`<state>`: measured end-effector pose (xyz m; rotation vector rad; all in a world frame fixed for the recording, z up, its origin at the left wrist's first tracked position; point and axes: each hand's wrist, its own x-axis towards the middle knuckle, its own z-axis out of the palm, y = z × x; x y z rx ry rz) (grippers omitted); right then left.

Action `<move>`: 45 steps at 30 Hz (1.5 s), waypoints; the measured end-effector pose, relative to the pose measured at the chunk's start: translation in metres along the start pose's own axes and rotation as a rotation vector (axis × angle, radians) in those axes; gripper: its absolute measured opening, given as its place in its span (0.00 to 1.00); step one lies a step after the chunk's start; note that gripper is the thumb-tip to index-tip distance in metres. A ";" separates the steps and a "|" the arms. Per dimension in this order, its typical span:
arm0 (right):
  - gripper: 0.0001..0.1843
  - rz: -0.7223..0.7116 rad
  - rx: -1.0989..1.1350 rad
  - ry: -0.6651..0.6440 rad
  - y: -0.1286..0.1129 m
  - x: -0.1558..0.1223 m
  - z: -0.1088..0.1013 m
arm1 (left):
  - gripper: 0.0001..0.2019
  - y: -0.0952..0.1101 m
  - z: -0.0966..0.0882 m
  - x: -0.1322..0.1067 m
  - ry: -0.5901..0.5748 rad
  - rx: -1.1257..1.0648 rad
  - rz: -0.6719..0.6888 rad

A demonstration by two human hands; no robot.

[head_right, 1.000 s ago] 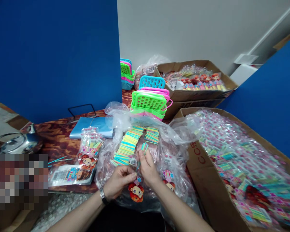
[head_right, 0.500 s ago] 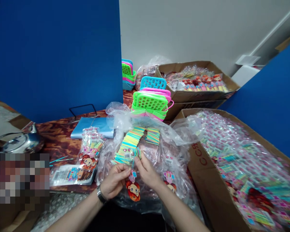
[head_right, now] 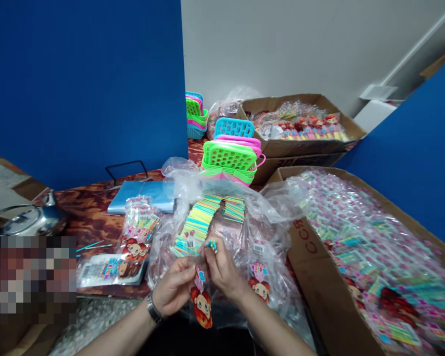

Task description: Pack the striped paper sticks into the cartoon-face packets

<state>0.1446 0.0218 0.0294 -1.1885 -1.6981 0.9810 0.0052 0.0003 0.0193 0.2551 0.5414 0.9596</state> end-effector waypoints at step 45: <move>0.08 -0.099 -0.105 -0.043 0.000 -0.008 0.000 | 0.11 0.004 -0.002 -0.008 -0.015 0.142 0.013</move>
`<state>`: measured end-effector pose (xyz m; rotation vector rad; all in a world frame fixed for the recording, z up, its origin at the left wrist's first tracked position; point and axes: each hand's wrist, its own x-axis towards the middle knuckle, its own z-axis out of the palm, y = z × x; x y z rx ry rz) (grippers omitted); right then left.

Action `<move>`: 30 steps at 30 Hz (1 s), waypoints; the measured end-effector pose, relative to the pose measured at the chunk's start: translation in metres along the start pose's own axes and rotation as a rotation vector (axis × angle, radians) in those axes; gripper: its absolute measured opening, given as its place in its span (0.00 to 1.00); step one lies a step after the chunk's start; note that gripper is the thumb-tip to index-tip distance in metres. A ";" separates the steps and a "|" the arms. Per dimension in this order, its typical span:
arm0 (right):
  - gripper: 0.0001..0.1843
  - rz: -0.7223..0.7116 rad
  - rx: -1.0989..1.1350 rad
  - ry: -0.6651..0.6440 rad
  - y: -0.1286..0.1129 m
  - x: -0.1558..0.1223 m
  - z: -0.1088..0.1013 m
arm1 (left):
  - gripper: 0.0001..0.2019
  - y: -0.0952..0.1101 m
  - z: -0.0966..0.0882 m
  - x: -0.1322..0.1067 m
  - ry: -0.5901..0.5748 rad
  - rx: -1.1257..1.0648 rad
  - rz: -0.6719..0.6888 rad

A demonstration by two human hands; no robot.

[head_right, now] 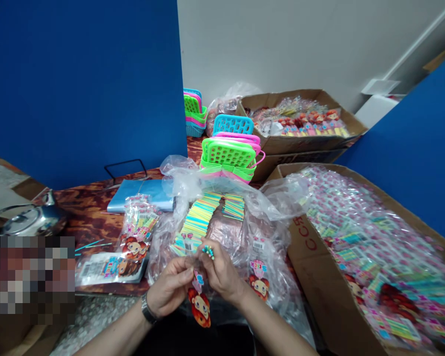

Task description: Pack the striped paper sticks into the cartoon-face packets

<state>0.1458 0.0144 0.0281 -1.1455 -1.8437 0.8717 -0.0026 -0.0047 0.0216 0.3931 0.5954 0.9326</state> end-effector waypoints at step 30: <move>0.09 0.005 0.056 -0.023 -0.004 0.001 0.001 | 0.09 0.004 0.003 0.001 -0.034 0.008 0.025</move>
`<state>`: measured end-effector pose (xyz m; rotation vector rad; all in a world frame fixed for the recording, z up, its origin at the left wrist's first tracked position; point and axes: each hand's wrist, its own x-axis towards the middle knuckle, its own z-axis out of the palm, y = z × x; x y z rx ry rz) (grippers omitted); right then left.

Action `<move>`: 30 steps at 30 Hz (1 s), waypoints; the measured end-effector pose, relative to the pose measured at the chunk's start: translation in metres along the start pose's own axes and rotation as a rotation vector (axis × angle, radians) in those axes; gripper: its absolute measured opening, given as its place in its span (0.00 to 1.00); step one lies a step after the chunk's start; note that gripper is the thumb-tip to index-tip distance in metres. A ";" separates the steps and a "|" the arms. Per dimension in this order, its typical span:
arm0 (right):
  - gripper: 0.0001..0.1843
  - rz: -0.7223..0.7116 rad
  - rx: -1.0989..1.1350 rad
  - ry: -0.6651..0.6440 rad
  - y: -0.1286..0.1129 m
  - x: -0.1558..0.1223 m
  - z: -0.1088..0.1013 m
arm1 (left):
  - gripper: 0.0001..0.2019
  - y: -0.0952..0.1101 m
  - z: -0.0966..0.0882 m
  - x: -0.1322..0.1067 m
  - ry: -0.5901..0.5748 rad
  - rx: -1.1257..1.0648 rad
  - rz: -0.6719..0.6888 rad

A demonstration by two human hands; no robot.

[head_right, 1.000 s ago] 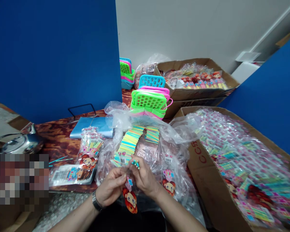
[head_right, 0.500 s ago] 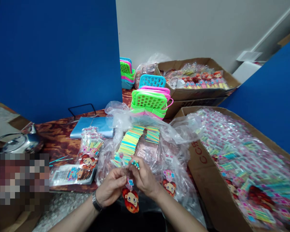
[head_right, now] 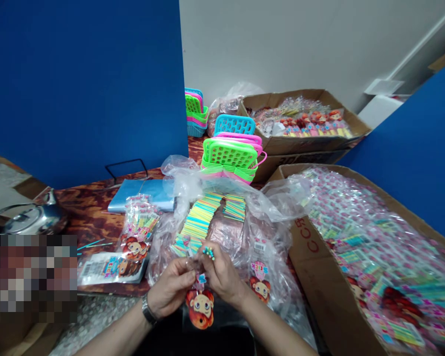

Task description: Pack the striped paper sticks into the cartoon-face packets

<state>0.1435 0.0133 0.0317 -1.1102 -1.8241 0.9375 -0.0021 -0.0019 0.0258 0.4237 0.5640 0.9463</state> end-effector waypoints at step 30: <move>0.17 0.502 -1.054 -0.408 0.122 0.109 -0.091 | 0.10 0.003 -0.011 -0.002 0.136 0.179 0.032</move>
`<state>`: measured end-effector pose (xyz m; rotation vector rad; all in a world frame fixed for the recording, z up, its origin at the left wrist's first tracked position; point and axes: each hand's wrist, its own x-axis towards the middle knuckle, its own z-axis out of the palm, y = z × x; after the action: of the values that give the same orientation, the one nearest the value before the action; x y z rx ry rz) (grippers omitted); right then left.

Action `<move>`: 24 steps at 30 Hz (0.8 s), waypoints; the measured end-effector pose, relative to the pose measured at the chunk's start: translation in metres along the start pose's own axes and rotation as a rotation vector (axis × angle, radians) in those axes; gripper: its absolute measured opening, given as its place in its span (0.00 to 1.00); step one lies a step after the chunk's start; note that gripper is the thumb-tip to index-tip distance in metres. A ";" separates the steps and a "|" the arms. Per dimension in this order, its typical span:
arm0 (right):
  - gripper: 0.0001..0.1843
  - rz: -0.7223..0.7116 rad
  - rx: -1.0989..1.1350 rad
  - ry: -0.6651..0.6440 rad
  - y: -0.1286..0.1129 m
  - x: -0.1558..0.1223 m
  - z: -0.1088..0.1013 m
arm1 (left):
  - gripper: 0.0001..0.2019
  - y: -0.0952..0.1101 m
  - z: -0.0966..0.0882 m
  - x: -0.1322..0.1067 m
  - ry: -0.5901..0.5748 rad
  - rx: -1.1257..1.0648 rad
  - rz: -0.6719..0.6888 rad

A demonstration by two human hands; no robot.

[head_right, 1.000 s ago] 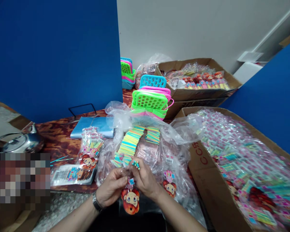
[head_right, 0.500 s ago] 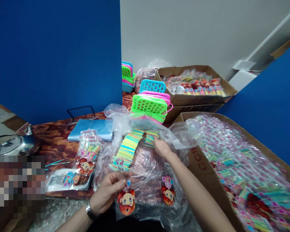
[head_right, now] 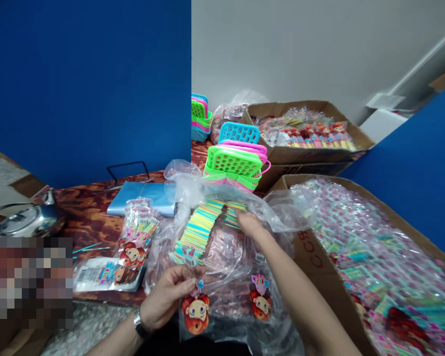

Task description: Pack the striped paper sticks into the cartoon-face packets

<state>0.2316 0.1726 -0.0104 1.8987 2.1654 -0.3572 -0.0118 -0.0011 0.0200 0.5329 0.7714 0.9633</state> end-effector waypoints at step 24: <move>0.13 -0.235 1.670 0.102 -0.076 -0.092 -0.028 | 0.12 -0.009 -0.010 0.018 0.206 0.529 0.203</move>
<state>0.1677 0.0867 0.0485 2.0385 2.1572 -2.7830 -0.0087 0.0111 0.0014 0.9967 1.1862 1.0107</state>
